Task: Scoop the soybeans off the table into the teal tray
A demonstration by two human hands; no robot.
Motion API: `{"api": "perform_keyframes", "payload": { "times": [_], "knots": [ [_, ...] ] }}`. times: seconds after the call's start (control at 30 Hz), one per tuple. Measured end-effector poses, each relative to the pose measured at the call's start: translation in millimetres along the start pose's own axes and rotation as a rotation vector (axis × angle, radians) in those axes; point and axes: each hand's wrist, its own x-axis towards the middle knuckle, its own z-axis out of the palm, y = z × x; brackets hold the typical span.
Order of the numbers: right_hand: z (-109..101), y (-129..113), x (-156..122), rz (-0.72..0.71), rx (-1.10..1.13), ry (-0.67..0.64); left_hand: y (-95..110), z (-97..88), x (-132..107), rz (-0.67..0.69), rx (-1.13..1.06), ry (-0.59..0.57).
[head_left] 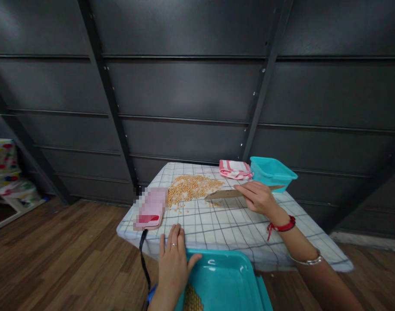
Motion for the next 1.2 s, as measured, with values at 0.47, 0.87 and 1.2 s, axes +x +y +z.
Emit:
{"api": "perform_keyframes", "payload": {
  "times": [0.47,0.87,1.2],
  "knots": [
    [9,7,-2,-0.011,-0.065,-0.077,0,-2.8,2,-0.012,-0.032,0.005],
    [10,-2,-1,0.015,-0.023,-0.046,2,-3.1,2,-0.011,-0.021,-0.008],
    [-8,-22,-9,-0.039,0.048,-0.049,1,-2.0,2,-0.009,-0.052,-0.006]
  ]
}}
